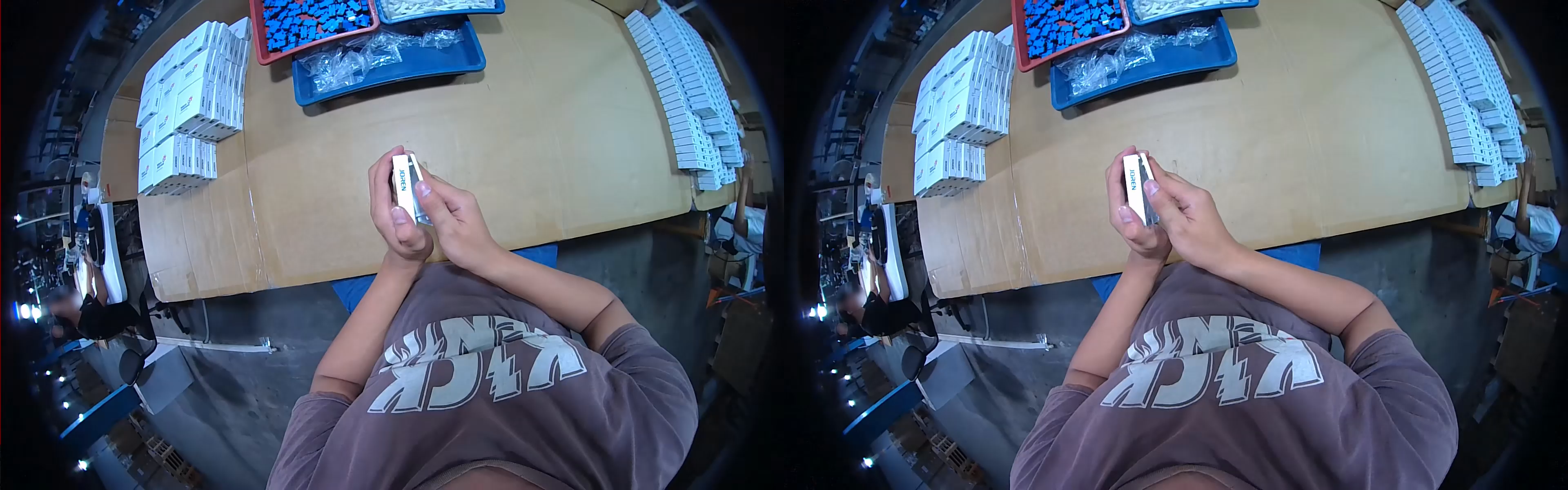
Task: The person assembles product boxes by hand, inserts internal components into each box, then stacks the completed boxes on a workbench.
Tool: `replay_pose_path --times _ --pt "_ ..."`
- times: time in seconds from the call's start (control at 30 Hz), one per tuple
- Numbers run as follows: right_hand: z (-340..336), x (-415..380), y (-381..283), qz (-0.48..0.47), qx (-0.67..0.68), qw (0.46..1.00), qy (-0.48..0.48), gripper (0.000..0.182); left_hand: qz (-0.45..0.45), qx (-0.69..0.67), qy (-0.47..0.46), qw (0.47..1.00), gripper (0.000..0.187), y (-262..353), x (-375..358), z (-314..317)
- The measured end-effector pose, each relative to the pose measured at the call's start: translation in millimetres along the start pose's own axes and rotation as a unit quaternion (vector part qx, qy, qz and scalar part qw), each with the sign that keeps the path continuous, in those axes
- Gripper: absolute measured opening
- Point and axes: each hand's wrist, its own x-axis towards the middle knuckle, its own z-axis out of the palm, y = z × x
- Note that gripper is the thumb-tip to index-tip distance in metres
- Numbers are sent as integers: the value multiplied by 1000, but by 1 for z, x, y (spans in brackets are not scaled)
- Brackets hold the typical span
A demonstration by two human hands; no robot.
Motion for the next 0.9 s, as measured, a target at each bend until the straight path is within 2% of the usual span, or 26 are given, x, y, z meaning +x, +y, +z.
replay_pose_path --times 0.1,0.2,0.23,0.27,0.33,0.37,0.4,0.43,0.53,0.63,0.73,0.9 --pt "-5 10 -1 16 3 1000 -8 54 6 26 -32 999 100 0 3 0" --pt "-21 16 -17 157 109 981 -35 60 -10 36 -55 998 104 -8 3 -2" --pt "-27 18 -13 137 76 986 -54 62 -24 37 -62 997 106 -13 1 -3" --pt "-33 19 -5 116 43 990 -72 64 -37 19 -71 997 97 -16 1 -6" --pt "-41 17 -5 64 -58 991 -100 75 -162 -115 -48 979 91 -9 2 -6" --pt "-43 16 -8 9 -181 979 -91 78 -223 -182 -36 957 87 -6 2 -6" --pt "-44 15 -13 -46 -302 949 -80 81 -255 -205 -30 945 80 -7 3 -7" --pt "-46 14 -16 -100 -417 901 -67 84 -296 -230 -33 926 80 -5 4 -6" --pt "-57 21 -1 -193 -360 910 -69 87 -415 -283 -45 864 77 11 5 -3" --pt "-64 26 0 -280 -424 858 -73 86 -463 -333 -73 818 77 21 6 -1" --pt "-66 31 -2 -300 -419 850 -108 85 -470 -338 -79 811 77 29 5 5" --pt "-66 36 8 -344 -388 848 -108 78 -475 -352 -78 803 71 31 4 6"
